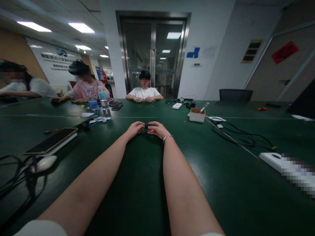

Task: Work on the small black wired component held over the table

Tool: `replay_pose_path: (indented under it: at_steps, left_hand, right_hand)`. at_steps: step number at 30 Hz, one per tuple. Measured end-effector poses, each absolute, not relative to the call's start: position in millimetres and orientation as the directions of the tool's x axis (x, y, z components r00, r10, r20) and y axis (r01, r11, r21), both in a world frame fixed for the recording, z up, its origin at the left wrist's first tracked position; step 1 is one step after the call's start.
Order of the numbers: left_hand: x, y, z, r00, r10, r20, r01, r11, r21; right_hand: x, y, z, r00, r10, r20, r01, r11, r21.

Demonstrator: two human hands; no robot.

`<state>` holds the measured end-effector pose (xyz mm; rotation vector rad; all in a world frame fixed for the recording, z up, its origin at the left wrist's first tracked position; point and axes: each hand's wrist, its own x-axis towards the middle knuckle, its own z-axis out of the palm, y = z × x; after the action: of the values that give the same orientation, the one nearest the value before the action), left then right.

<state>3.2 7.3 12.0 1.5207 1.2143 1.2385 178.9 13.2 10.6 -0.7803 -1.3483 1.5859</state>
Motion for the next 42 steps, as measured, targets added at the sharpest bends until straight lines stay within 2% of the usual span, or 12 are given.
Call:
replay_pose_path:
  at_steps: [28, 39, 42]
  left_hand:
    - [1.9, 10.7, 7.9, 0.093, 0.972, 0.217, 0.211, -0.232, 0.949]
    - [-1.1, 13.7, 2.3, 0.146, 0.948, 0.281, 0.221, -0.309, 0.925]
    - [-0.4, 12.9, 3.9, 0.111, 0.954, 0.279, 0.219, -0.297, 0.929]
  right_hand:
    - [178.5, 12.0, 11.9, -0.403, 0.913, 0.066, -0.224, -0.028, -0.974]
    - [178.3, 11.4, 12.4, -0.396, 0.916, 0.064, -0.222, -0.028, -0.975]
    - [178.2, 11.3, 12.7, -0.398, 0.915, 0.066, -0.226, -0.028, -0.974]
